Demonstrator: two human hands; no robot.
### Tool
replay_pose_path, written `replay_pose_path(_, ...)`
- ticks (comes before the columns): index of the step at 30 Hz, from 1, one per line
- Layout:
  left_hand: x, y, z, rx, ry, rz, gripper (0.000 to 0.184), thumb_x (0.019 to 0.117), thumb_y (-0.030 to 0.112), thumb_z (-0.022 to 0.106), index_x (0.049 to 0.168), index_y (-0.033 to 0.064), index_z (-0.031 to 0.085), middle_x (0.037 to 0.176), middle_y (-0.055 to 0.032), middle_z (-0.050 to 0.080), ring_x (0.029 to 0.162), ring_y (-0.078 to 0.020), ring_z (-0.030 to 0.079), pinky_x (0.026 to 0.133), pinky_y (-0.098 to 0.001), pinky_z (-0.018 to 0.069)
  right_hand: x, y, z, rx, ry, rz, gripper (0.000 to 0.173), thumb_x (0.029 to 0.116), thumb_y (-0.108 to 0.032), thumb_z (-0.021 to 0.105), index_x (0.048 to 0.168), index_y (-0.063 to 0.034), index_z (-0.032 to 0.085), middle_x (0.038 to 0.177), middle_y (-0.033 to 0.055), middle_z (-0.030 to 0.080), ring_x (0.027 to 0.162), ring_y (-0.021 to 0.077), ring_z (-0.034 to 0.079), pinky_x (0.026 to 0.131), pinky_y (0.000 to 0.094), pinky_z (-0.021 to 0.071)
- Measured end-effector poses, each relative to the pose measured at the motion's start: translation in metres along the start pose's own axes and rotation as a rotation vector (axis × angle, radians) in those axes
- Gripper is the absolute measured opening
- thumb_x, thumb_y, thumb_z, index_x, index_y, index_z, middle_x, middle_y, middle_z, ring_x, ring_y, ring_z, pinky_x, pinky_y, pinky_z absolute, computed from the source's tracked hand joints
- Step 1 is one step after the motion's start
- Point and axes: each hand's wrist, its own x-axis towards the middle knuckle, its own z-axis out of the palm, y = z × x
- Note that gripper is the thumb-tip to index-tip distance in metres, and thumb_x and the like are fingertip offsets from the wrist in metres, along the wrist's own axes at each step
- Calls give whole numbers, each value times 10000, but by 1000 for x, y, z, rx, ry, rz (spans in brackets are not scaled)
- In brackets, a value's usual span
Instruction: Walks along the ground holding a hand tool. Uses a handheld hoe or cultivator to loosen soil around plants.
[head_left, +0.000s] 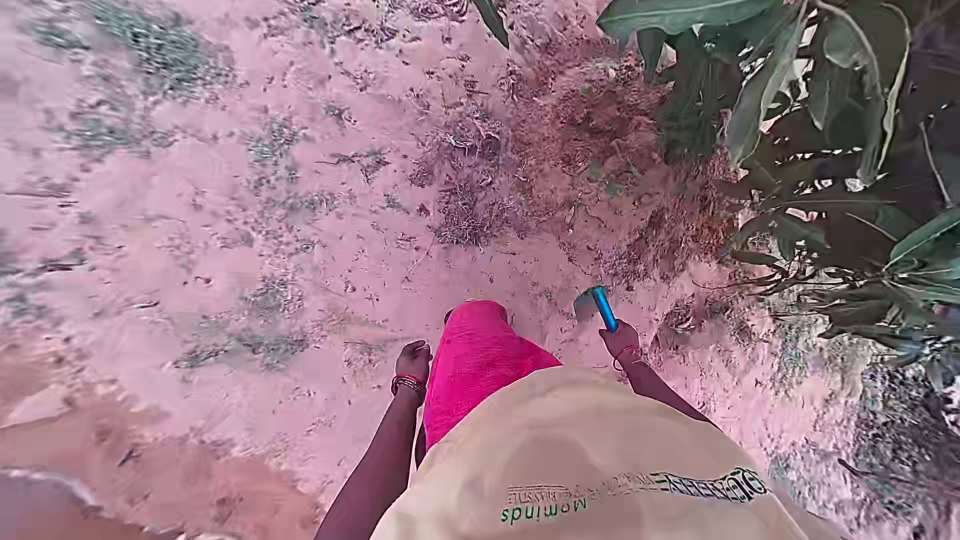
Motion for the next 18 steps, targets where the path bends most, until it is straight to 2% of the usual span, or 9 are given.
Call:
replay_pose_path(2, -20, -29, 4, -134, 69, -63, 395, 1094, 118, 448, 1442, -69, 457, 1347, -303, 572, 1148, -359, 631, 970, -483, 504, 30, -2, 9, -19, -69, -34, 397, 991, -214, 660, 1287, 47, 615, 1229, 269, 654, 1156, 377, 633, 1020, 538, 466)
replay_pose_path(3, -29, -38, 8, -210, 107, -96, 395, 1094, 110, 441, 1446, -68, 452, 1353, -302, 567, 1151, -356, 630, 967, -482, 507, 47, -1, 15, 1, -107, -65, 420, 973, -188, 681, 1303, 57, 596, 1201, 271, 652, 1084, 365, 649, 974, 522, 496)
replay_pose_path(5, -36, -56, 21, -342, 194, -140, 386, 1090, 93, 425, 1439, -70, 449, 1332, -288, 569, 1105, -321, 632, 928, -458, 514, 74, -7, 25, 82, -178, -133, 440, 965, -147, 701, 1330, 54, 558, 1043, 209, 655, 824, 258, 653, 783, 415, 553)
replay_pose_path(6, -32, -60, 28, -401, 235, -153, 382, 1085, 81, 426, 1432, -76, 452, 1317, -284, 574, 1075, -306, 636, 904, -444, 518, 83, -17, 28, 138, -199, -161, 426, 982, -142, 687, 1331, 56, 545, 951, 170, 640, 720, 207, 622, 703, 368, 546)
replay_pose_path(9, -18, -51, 66, -556, 294, -202, 368, 1078, 62, 430, 1414, -86, 456, 1283, -276, 578, 1025, -268, 640, 872, -403, 526, 100, -52, 25, 267, -217, -212, 377, 1054, -148, 591, 1346, 73, 502, 752, 72, 571, 563, 118, 558, 569, 283, 519)
replay_pose_path(12, 4, -12, 113, -618, 268, -237, 356, 1072, 57, 445, 1394, -93, 472, 1259, -262, 589, 1008, -247, 647, 860, -375, 535, 122, -71, 15, 211, -188, -290, 370, 1065, -153, 563, 1333, 97, 514, 763, 69, 574, 589, 110, 557, 590, 277, 513)
replay_pose_path(15, 37, 55, 158, -564, 121, -189, 365, 1074, 62, 456, 1400, -102, 473, 1302, -285, 584, 1076, -297, 654, 928, -416, 534, 144, -89, 1, 23, -94, -437, 366, 998, -158, 649, 1257, 96, 597, 855, 138, 645, 687, 167, 597, 687, 341, 524)
replay_pose_path(17, 57, 102, 184, -511, 15, -133, 358, 1069, 58, 481, 1398, -84, 482, 1338, -275, 573, 1098, -313, 651, 962, -439, 523, 149, -115, -23, -126, -169, -487, 457, 952, -96, 655, 1349, 107, 557, 1008, 231, 693, 832, 257, 660, 814, 416, 542)
replay_pose_path(18, 69, 123, 195, -483, -15, -80, 361, 1065, 67, 500, 1402, -61, 493, 1360, -261, 569, 1095, -316, 657, 971, -455, 524, 153, -130, -35, -169, -241, -490, 505, 925, -62, 646, 1386, 100, 518, 1043, 225, 694, 864, 244, 662, 829, 402, 540)
